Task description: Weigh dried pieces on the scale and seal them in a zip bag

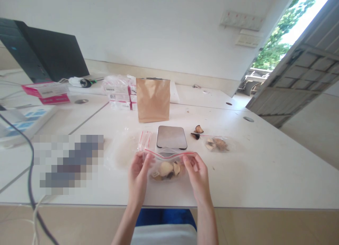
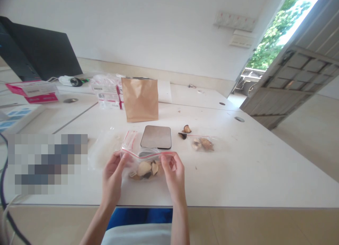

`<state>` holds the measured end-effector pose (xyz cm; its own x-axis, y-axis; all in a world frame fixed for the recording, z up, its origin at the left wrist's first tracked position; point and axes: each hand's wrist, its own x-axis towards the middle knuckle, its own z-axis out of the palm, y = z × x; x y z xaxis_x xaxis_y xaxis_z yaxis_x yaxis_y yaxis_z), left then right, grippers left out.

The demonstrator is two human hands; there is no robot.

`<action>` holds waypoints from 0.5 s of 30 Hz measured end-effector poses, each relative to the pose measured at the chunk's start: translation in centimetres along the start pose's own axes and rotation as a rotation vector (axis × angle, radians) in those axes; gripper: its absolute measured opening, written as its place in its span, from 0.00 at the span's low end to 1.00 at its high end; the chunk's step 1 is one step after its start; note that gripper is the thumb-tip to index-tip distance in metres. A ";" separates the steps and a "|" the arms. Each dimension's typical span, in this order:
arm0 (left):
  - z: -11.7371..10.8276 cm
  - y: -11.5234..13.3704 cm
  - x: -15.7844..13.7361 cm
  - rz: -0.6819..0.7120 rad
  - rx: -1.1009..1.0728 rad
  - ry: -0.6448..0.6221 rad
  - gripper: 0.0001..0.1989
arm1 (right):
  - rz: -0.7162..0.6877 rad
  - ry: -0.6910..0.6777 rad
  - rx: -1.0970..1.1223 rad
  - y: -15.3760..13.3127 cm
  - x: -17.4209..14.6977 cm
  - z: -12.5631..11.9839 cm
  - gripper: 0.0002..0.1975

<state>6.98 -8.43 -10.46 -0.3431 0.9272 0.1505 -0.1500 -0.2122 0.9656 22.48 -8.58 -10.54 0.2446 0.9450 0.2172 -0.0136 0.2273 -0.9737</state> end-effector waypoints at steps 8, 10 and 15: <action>0.0 -0.1 0.0 0.045 -0.025 0.018 0.11 | 0.018 0.108 -0.020 -0.3 0.0 -0.6 0.12; 0.1 -0.2 0.0 0.056 -0.043 0.040 0.11 | 0.040 0.143 -0.003 -0.2 0.0 -0.7 0.12; 0.1 -0.2 0.1 0.028 -0.193 0.092 0.10 | 0.035 0.063 0.047 -0.3 -0.2 -0.2 0.10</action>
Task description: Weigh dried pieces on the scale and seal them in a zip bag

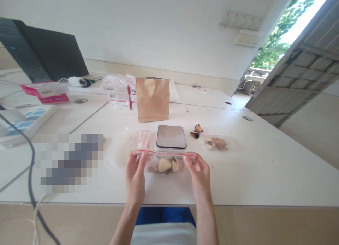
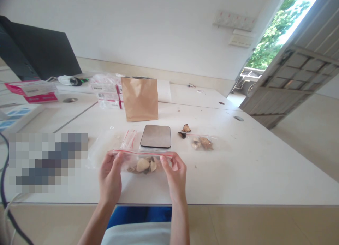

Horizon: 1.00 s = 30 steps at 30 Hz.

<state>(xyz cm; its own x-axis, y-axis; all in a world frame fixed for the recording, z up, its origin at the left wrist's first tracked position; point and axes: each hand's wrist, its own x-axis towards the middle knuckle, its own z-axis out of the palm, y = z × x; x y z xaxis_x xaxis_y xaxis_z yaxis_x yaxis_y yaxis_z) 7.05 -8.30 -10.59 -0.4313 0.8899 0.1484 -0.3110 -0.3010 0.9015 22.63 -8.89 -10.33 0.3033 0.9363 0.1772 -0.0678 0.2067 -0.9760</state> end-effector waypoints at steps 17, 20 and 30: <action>-0.4 -0.6 0.0 -0.197 -0.116 -0.135 0.11 | 0.011 0.006 0.072 0.7 -0.1 1.3 0.10; -0.5 -0.5 0.0 -0.175 -0.081 -0.114 0.11 | -0.042 0.021 0.060 0.5 -0.2 1.4 0.07; -0.5 -0.3 -0.2 -0.105 -0.177 -0.147 0.13 | -0.013 -0.132 0.089 -0.2 -0.3 1.0 0.09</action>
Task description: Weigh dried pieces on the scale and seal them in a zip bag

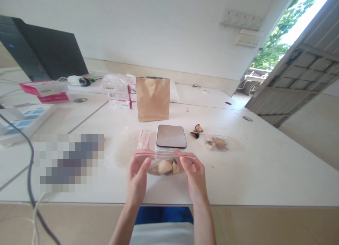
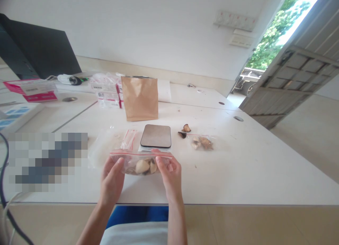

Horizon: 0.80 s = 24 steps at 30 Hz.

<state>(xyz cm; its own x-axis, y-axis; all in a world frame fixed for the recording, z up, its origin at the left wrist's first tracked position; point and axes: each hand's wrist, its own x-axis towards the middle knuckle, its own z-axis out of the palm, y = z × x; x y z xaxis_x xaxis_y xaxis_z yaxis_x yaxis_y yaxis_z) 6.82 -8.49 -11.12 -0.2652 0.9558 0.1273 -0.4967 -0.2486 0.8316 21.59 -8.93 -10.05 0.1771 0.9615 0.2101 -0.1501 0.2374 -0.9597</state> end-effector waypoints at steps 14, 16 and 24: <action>-0.3 0.0 -0.2 -0.148 0.128 -0.077 0.10 | 0.011 -0.011 -0.056 -0.2 -0.1 0.0 0.06; -0.3 0.1 -0.2 -0.160 0.146 -0.076 0.10 | -0.009 0.032 -0.068 -0.1 -0.1 0.0 0.06; -0.7 0.0 0.0 -0.122 0.182 -0.146 0.12 | 0.056 -0.060 -0.019 -0.6 -0.3 -0.6 0.08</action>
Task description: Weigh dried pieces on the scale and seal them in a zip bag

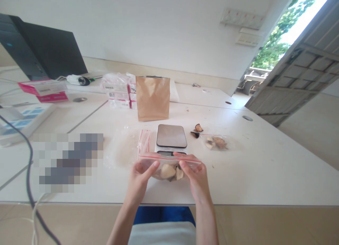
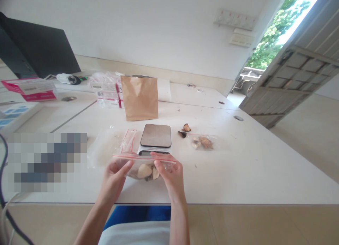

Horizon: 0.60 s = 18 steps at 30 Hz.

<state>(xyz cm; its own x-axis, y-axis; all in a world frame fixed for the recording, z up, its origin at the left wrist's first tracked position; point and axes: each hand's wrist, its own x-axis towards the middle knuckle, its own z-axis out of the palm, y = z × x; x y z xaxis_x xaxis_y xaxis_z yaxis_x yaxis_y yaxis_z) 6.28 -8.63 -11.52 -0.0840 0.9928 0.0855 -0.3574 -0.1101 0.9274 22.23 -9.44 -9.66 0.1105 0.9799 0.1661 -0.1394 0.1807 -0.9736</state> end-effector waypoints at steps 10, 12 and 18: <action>0.6 0.5 -0.1 -0.135 -0.049 -0.055 0.11 | -0.026 -0.149 -0.039 -0.2 -0.1 0.1 0.09; 0.6 0.5 -0.1 -0.132 -0.073 -0.062 0.11 | -0.057 -0.140 -0.057 -0.1 -0.1 0.4 0.07; 0.6 0.7 -0.2 -0.098 -0.044 -0.024 0.11 | -0.131 -0.008 -0.100 0.6 -0.2 1.3 0.05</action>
<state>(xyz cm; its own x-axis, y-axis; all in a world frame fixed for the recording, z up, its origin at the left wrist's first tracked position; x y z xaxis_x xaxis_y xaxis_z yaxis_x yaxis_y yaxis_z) 6.56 -8.84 -10.68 -0.0248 0.9997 0.0039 -0.4030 -0.0135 0.9151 20.82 -9.39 -10.06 0.1130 0.9493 0.2935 -0.0252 0.2980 -0.9542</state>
